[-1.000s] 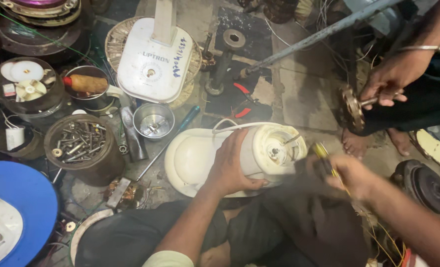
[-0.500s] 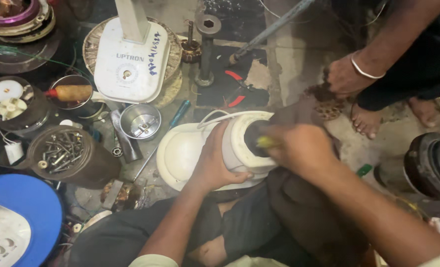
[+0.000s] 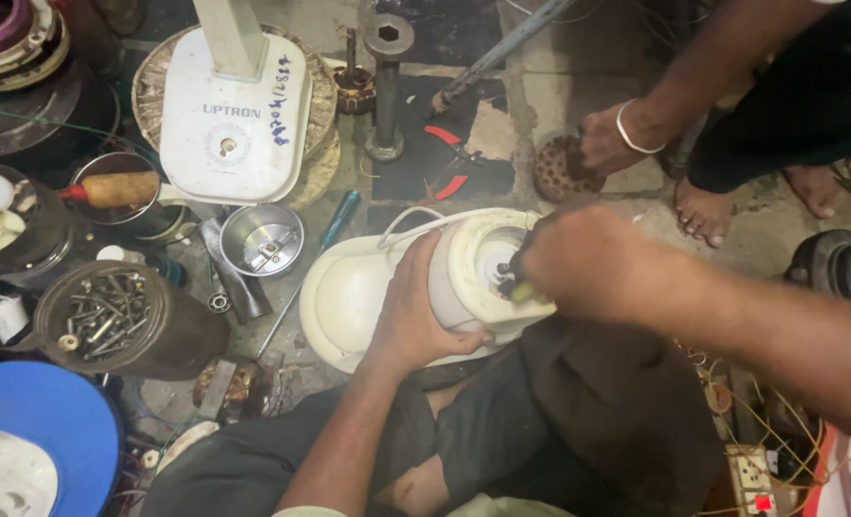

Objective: The person disassembles a white appliance, likely a mixer, by removing a metal rotor and using a screwdriver to loosen internal components. They manipulate the housing and internal parts while seated on the floor in a cluttered workshop.

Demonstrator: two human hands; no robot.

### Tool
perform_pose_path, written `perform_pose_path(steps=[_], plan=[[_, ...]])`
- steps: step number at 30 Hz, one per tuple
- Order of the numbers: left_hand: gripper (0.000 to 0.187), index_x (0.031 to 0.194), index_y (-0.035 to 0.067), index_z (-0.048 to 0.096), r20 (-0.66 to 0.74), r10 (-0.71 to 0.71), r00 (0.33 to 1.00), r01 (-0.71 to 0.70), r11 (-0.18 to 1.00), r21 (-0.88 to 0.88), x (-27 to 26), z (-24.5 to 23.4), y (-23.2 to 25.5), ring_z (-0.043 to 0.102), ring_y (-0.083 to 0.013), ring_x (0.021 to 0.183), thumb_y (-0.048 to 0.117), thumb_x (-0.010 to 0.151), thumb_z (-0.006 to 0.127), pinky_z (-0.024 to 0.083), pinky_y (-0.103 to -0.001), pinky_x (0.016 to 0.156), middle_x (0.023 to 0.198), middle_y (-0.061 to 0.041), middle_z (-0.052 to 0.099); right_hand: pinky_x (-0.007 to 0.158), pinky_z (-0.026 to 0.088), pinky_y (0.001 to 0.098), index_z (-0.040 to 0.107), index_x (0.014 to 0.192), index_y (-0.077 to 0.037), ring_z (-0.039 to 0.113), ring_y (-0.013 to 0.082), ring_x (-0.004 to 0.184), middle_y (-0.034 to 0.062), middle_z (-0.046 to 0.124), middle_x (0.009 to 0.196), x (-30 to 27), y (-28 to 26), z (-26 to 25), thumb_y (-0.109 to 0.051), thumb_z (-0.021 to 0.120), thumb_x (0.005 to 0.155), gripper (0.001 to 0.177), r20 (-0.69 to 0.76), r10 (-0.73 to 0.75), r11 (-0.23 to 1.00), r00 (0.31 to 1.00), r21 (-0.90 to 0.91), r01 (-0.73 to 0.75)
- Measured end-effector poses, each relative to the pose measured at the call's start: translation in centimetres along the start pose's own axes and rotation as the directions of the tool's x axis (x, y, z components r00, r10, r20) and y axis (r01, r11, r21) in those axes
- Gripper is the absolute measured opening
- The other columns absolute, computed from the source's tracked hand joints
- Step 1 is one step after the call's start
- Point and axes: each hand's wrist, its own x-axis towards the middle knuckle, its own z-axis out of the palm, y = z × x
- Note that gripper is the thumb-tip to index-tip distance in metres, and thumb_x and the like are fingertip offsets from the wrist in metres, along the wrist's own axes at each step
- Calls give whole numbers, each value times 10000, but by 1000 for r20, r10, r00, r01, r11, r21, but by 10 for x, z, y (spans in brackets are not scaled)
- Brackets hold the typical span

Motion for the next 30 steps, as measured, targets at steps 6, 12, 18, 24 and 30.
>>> perform_pose_path(steps=[6, 12, 18, 24, 30], plan=[[1314, 1555, 16, 275, 14, -17, 1000, 17, 1000, 0, -1, 0, -2, 416, -428, 1439, 384, 510, 982, 351, -499, 1184, 1526, -252, 425, 547, 561, 338, 761, 932, -141, 701, 137, 610, 55, 800, 708, -26, 45, -3, -223, 647, 860, 158, -151, 212, 424, 966, 905, 48], [1351, 1556, 4, 225, 54, -30, 998, 30, 1000, -7, 5, 6, 3, 397, -416, 1453, 353, 488, 976, 354, -486, 1186, 1541, -245, 379, 396, 382, 285, 702, 887, -84, 492, 114, 452, -1, 710, 684, -3, 8, 37, -346, 656, 910, 267, 103, 174, -90, 979, 992, -89], [1340, 1561, 1, 225, 45, 3, 999, -1, 999, -43, 5, 11, -2, 409, -417, 1457, 329, 498, 972, 362, -491, 1195, 1536, -243, 390, 405, 436, 344, 687, 1000, -96, 549, 176, 435, 94, 653, 637, 14, -10, 37, -412, 703, 838, 355, 72, 68, 88, 995, 993, -78], [1300, 1553, 13, 259, 22, 5, 1000, -5, 999, -39, 6, 10, -2, 442, -397, 1438, 344, 521, 976, 373, -486, 1198, 1506, -230, 429, 694, 550, 434, 739, 967, -53, 715, 299, 792, 151, 722, 826, 10, 8, 16, -428, 757, 810, 408, -93, -95, 639, 991, 758, 133], [1331, 1572, 8, 240, 21, 13, 1000, -11, 998, -57, 3, 8, -6, 411, -419, 1466, 342, 516, 979, 345, -499, 1215, 1544, -247, 412, 779, 608, 450, 800, 990, -134, 759, 326, 883, 137, 765, 925, -30, 50, -31, -349, 625, 928, 283, 195, 377, 844, 906, 330, -422]])
